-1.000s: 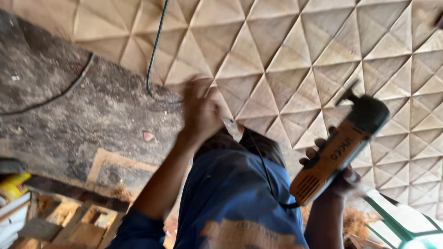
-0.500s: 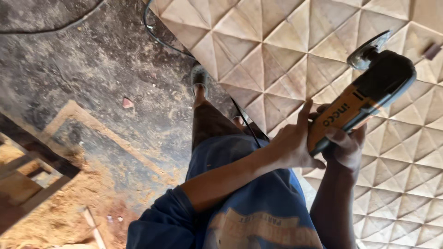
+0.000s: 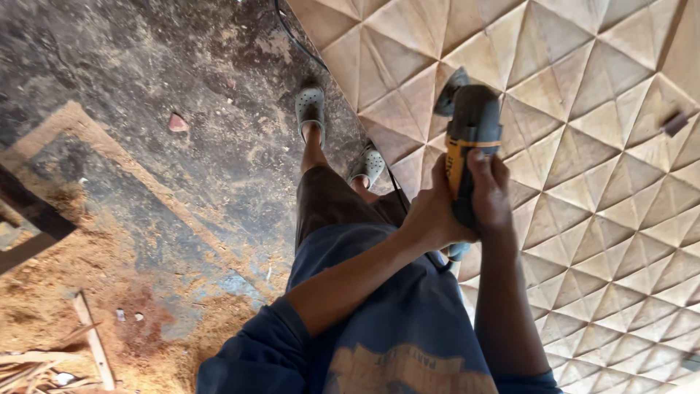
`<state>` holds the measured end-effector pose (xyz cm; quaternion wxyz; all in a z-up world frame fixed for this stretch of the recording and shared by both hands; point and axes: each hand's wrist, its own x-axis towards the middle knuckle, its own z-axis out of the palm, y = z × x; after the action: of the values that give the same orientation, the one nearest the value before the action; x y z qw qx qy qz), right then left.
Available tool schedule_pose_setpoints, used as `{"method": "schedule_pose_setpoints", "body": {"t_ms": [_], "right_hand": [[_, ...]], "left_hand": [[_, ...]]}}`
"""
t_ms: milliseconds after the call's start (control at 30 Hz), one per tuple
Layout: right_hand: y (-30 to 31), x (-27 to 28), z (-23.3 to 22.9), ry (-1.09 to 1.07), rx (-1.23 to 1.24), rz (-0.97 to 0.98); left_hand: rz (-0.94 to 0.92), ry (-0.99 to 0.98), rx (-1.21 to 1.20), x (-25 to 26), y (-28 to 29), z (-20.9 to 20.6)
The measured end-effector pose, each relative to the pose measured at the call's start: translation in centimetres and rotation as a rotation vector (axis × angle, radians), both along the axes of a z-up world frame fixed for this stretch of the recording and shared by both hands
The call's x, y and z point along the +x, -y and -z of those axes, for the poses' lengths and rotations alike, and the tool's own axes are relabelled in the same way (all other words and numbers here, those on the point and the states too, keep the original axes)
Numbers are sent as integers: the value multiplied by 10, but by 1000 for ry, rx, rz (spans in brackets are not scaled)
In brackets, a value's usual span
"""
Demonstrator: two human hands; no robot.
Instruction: The person uses an electric sander to smooth the surface of a large wooden panel featuring a geometric triangular pattern. The person moves the sander systematically across the panel, occasionally adjusting their position and the tool's orientation to cover different areas.
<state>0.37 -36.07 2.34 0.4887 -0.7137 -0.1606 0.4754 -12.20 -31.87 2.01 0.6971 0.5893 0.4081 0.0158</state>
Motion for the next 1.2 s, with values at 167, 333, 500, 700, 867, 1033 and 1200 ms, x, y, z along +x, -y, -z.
{"method": "schedule_pose_setpoints", "body": {"t_ms": [167, 333, 500, 700, 867, 1033, 1200], "right_hand": [[-20, -14, 29, 0, -104, -44], [-29, -22, 37, -16, -95, -9], [-28, -35, 43, 164, -110, -72], [-32, -49, 44, 165, -161, 76], [-50, -65, 45, 115, -178, 151], [-75, -76, 32, 220, -208, 173], [-84, -86, 23, 256, -316, 188]], "left_hand": [[7, -80, -122, -16, -15, 22], [17, -48, -83, -25, -31, 31], [130, -85, -111, -35, -48, 35], [307, -127, -119, -44, -69, 29], [345, -101, -134, -58, -93, 34], [370, -19, -123, -63, -108, 34], [393, -46, -188, -68, -117, 43]]}}
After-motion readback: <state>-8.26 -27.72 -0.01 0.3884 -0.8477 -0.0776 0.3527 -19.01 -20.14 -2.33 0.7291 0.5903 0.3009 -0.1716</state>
